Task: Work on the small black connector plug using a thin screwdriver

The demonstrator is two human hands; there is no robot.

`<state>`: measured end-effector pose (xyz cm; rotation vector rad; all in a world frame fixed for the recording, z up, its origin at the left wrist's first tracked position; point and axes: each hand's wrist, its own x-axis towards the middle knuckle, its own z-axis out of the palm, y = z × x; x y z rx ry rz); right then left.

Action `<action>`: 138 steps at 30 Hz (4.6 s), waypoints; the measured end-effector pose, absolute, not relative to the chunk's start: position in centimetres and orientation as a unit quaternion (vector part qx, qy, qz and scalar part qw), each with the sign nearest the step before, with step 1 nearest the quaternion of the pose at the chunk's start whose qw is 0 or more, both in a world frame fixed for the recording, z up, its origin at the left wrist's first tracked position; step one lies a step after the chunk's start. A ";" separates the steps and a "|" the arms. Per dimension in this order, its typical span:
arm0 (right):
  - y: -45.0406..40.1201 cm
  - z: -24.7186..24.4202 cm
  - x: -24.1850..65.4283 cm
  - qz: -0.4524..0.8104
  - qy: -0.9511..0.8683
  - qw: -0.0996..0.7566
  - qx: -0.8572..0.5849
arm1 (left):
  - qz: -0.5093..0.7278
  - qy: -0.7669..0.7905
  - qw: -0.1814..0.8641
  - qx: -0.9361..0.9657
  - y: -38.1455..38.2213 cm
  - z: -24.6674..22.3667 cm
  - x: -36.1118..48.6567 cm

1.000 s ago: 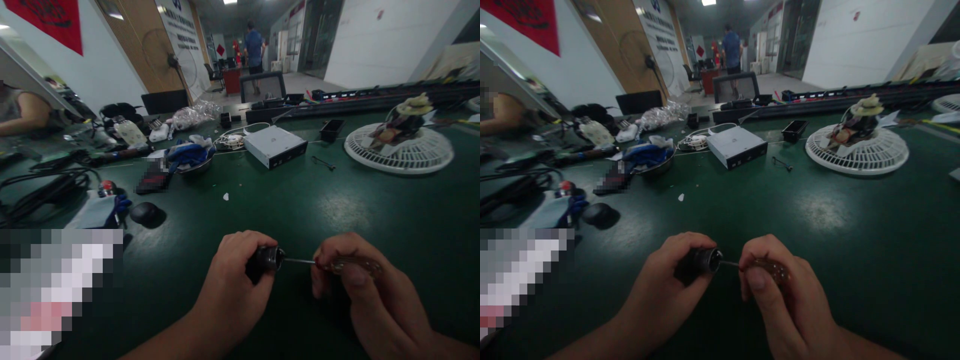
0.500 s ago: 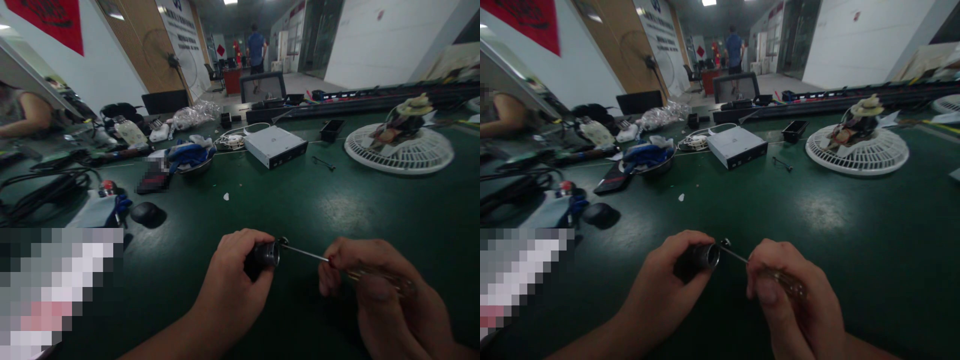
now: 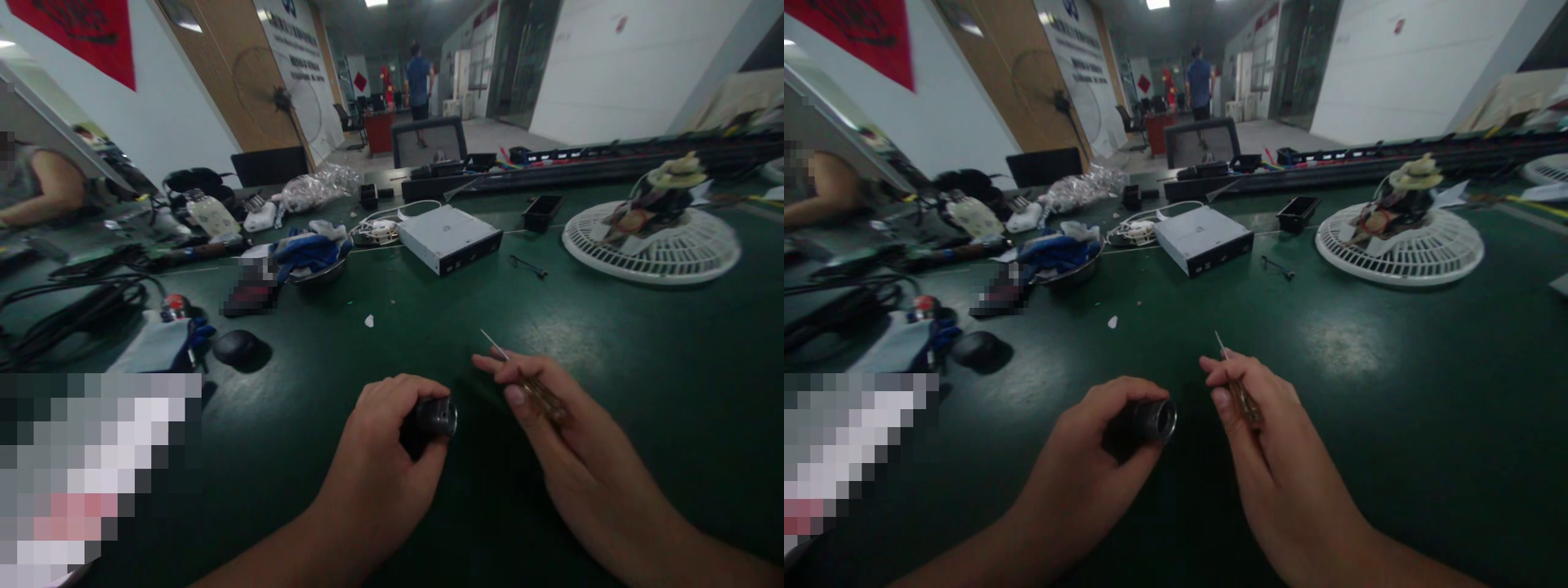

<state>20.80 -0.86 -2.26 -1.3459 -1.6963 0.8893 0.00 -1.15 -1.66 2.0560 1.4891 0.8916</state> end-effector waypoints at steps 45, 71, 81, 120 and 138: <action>-1.0 -1.7 20.2 0.445 -0.677 0.447 -0.379 | 0.337 0.501 0.255 0.756 -1.3 -1.2 0.2; -0.9 -1.4 20.3 0.499 -0.644 0.355 -0.460 | 0.348 0.365 0.283 0.816 -1.3 -1.1 0.1; -1.2 -1.2 20.3 0.565 -0.647 0.344 -0.378 | 0.318 0.307 0.227 0.868 -1.4 -1.0 0.0; -1.6 -1.0 20.2 0.579 -0.639 0.375 -0.341 | 0.366 0.277 0.222 0.860 -1.7 -0.9 0.1; -1.4 -1.3 21.1 0.460 -0.647 0.522 -0.312 | 0.365 0.585 0.258 0.677 -1.1 -2.1 -0.4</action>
